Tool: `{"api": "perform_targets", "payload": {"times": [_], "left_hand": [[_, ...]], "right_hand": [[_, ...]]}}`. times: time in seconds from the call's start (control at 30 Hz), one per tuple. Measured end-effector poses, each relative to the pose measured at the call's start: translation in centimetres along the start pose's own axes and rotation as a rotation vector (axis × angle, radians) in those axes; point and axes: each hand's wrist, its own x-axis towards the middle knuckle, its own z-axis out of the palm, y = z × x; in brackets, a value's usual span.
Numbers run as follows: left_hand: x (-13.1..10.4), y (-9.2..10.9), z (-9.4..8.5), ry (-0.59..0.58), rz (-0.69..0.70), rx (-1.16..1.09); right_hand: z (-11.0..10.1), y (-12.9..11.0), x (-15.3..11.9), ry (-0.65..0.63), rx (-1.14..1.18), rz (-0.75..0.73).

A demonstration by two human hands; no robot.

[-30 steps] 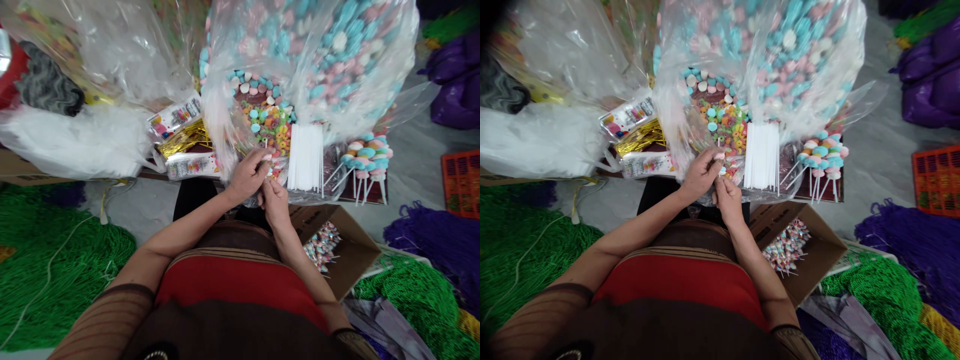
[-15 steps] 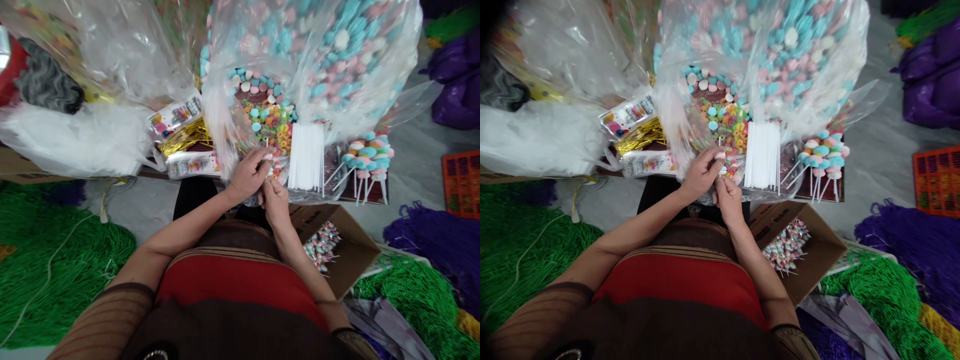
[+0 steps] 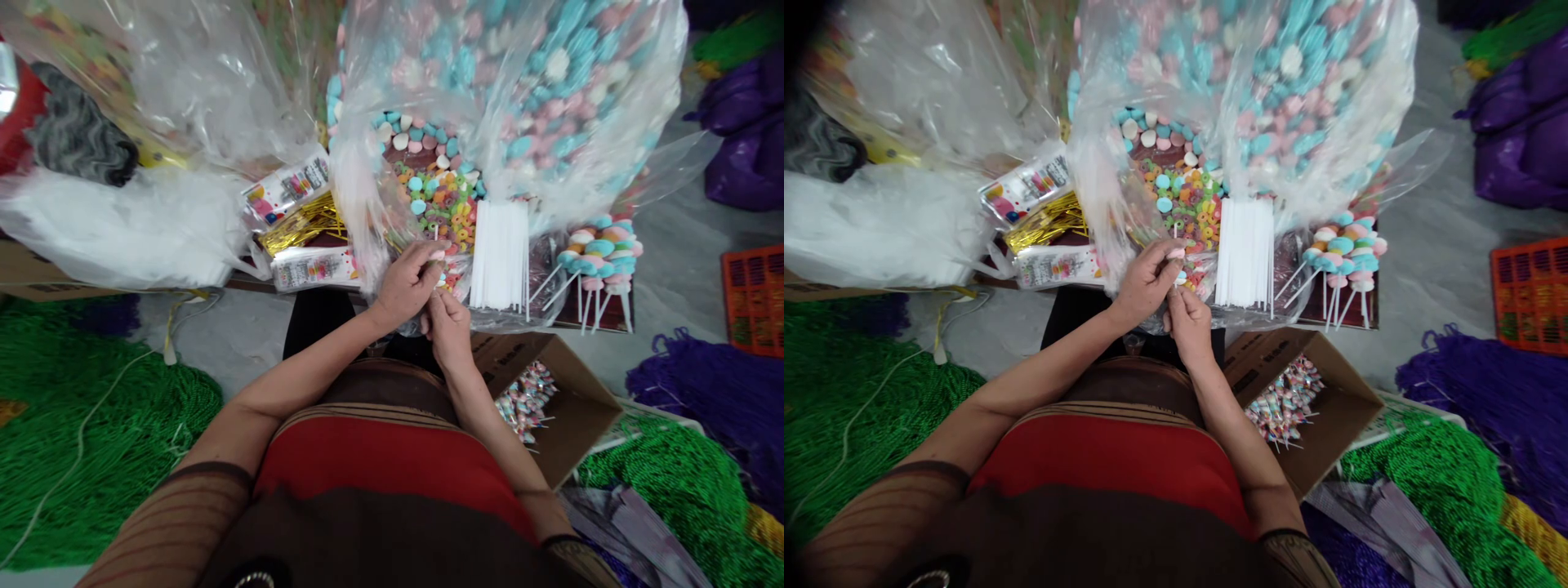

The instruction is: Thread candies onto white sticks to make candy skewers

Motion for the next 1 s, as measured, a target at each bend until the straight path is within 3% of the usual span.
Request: {"api": "perform_targets", "payload": {"times": [1.0], "left_hand": [[0.06, -0.08, -0.03, -0.001, 0.011, -0.013]], "right_hand": [[0.06, 0.12, 0.03, 0.004, -0.008, -0.020]]}}
